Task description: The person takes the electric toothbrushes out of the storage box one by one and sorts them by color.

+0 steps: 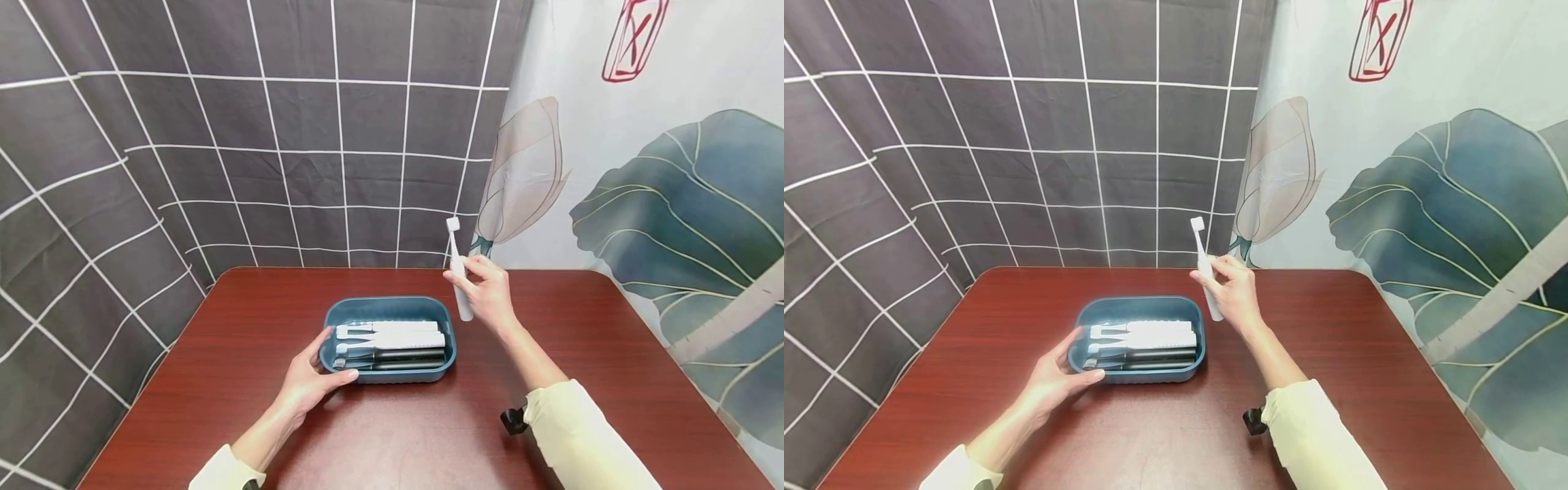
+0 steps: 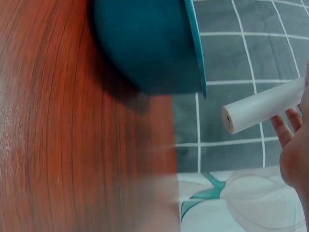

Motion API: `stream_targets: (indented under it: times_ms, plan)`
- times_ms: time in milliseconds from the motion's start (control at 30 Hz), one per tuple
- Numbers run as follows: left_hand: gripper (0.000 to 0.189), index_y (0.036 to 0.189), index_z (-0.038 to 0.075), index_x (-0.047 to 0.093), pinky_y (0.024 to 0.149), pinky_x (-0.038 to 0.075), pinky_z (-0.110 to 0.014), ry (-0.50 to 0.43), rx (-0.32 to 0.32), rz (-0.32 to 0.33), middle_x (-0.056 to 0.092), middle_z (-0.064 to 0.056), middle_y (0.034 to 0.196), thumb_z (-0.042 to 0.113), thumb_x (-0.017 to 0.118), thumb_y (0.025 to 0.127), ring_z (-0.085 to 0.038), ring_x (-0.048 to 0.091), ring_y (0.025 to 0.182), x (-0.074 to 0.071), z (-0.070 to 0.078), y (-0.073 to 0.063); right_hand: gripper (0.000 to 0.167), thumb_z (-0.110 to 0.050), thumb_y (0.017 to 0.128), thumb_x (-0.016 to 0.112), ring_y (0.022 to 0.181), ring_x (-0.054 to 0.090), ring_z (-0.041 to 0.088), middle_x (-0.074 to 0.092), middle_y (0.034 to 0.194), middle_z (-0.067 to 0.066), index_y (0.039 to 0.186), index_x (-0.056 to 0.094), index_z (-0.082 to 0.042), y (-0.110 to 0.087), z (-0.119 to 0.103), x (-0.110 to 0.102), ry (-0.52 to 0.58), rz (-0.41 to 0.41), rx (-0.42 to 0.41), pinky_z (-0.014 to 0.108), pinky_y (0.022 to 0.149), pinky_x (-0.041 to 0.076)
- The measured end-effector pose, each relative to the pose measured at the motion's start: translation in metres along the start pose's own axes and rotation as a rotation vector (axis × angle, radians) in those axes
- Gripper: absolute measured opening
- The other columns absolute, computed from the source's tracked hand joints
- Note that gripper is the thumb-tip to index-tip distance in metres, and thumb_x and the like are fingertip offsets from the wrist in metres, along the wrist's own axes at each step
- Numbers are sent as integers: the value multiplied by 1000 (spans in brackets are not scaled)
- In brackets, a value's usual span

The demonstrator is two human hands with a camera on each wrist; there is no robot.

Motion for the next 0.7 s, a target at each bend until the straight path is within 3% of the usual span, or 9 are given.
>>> stream_targets:
  times_ms: [400,700]
  plan:
    - [101,155,17,40,92,49,-28,-3,-10,1,46,-20,150,13,94,70,-33,47,135,1,-1,1,32,-9,77,88,76,59,5,69,86,10,106,78,-1,-2,17,-26,-77,42,47,14,65,45]
    - [101,155,18,41,100,45,-38,16,-10,0,46,-20,150,16,94,70,-32,48,135,1,0,1,30,-10,78,88,75,60,1,71,88,9,107,79,-6,-4,27,-43,-96,67,77,15,65,46]
Point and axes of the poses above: each hand's wrist, its own y-axis towards the middle knuckle, its own x-axis out of the palm, z = x × y, the point moved 1 cm from there along y, towards the middle knuckle
